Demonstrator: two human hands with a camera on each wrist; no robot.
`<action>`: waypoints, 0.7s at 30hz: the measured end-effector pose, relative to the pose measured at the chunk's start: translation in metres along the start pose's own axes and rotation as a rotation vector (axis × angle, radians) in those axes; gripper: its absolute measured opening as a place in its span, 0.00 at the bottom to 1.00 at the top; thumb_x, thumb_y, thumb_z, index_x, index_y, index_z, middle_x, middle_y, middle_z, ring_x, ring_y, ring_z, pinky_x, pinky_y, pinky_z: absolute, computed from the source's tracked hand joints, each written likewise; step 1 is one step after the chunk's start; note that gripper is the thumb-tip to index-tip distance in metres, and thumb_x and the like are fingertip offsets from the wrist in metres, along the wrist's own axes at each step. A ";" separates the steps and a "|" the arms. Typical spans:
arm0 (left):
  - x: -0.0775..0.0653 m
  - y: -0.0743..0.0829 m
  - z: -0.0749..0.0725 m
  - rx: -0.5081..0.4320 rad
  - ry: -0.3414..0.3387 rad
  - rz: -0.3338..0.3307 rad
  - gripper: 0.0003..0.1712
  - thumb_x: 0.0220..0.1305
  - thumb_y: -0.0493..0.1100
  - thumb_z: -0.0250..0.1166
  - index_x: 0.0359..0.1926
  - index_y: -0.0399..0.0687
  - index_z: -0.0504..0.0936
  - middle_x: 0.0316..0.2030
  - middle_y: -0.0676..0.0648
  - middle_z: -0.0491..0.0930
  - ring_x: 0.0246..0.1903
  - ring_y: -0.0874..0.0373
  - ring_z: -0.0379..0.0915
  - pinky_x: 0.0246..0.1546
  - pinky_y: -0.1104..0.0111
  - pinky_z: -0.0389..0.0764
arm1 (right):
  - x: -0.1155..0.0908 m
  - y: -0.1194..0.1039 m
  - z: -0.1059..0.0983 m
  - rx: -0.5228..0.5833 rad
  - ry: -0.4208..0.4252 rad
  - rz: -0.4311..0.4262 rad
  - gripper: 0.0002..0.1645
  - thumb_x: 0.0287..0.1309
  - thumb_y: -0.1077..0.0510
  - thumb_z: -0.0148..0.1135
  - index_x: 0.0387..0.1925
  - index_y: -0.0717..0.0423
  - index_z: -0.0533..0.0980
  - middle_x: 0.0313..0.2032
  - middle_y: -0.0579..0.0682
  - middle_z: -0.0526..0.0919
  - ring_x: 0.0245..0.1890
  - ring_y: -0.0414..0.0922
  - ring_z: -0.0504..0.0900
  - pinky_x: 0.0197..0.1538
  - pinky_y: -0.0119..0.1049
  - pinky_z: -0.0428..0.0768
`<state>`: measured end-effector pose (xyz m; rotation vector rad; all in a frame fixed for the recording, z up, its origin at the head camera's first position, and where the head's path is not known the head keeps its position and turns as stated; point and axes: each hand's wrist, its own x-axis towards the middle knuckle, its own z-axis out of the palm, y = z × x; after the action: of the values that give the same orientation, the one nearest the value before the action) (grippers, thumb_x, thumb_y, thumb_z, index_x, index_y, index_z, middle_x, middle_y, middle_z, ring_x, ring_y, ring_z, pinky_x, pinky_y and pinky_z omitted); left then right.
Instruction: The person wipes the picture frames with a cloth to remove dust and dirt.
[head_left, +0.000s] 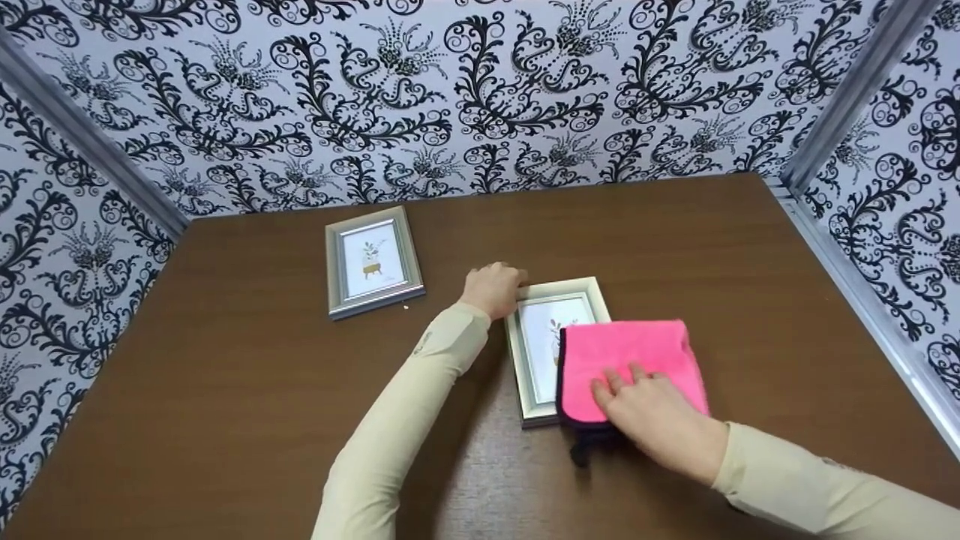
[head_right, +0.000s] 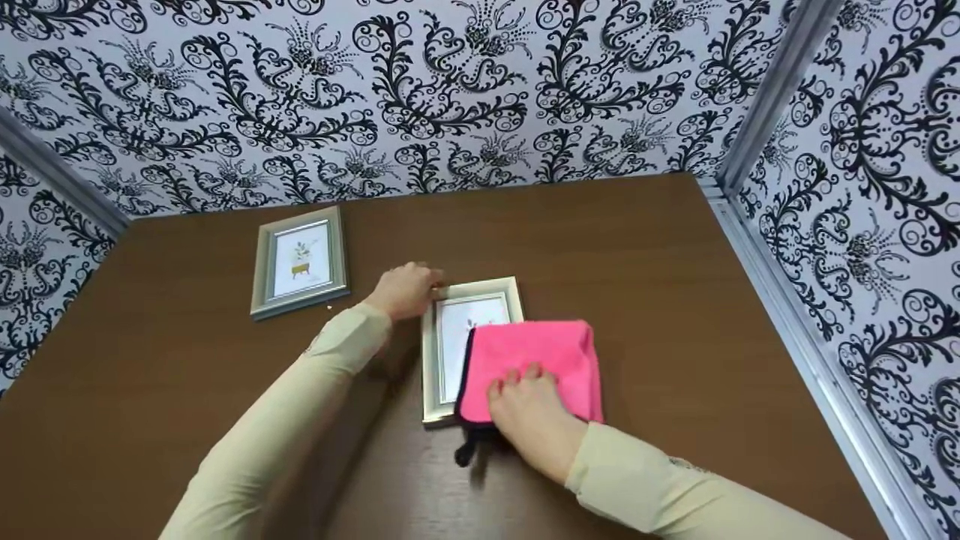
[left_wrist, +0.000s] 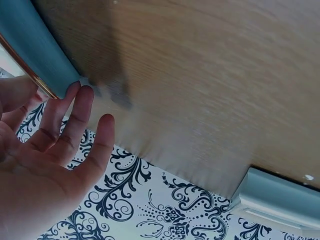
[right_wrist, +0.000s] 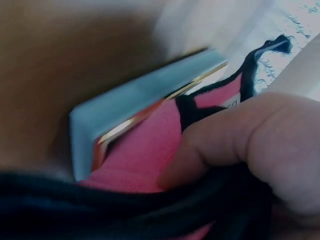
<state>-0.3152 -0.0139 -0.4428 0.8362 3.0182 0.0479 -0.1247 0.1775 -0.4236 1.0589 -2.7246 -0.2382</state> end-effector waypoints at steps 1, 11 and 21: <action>0.000 0.000 0.000 -0.001 0.004 0.001 0.08 0.53 0.39 0.58 0.35 0.54 0.80 0.37 0.50 0.79 0.40 0.52 0.74 0.36 0.53 0.73 | 0.002 -0.002 0.000 0.022 0.012 -0.008 0.23 0.36 0.69 0.62 0.41 0.63 0.74 0.37 0.60 0.78 0.33 0.59 0.76 0.26 0.48 0.75; 0.001 0.002 0.001 0.008 0.014 0.015 0.07 0.53 0.43 0.61 0.35 0.54 0.79 0.37 0.50 0.80 0.40 0.54 0.74 0.37 0.53 0.73 | 0.024 -0.010 0.014 0.261 0.082 -0.286 0.33 0.38 0.71 0.57 0.54 0.57 0.70 0.51 0.54 0.74 0.49 0.52 0.74 0.44 0.46 0.74; 0.002 0.005 0.000 0.066 -0.114 -0.006 0.14 0.56 0.42 0.58 0.46 0.58 0.75 0.45 0.46 0.74 0.45 0.50 0.69 0.41 0.54 0.71 | 0.012 -0.018 0.023 0.144 0.177 -0.467 0.43 0.34 0.68 0.64 0.59 0.51 0.66 0.58 0.50 0.68 0.56 0.51 0.68 0.51 0.42 0.70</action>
<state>-0.3144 -0.0091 -0.4426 0.8045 2.9299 -0.0961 -0.1274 0.1583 -0.4477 1.6631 -2.3338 -0.0139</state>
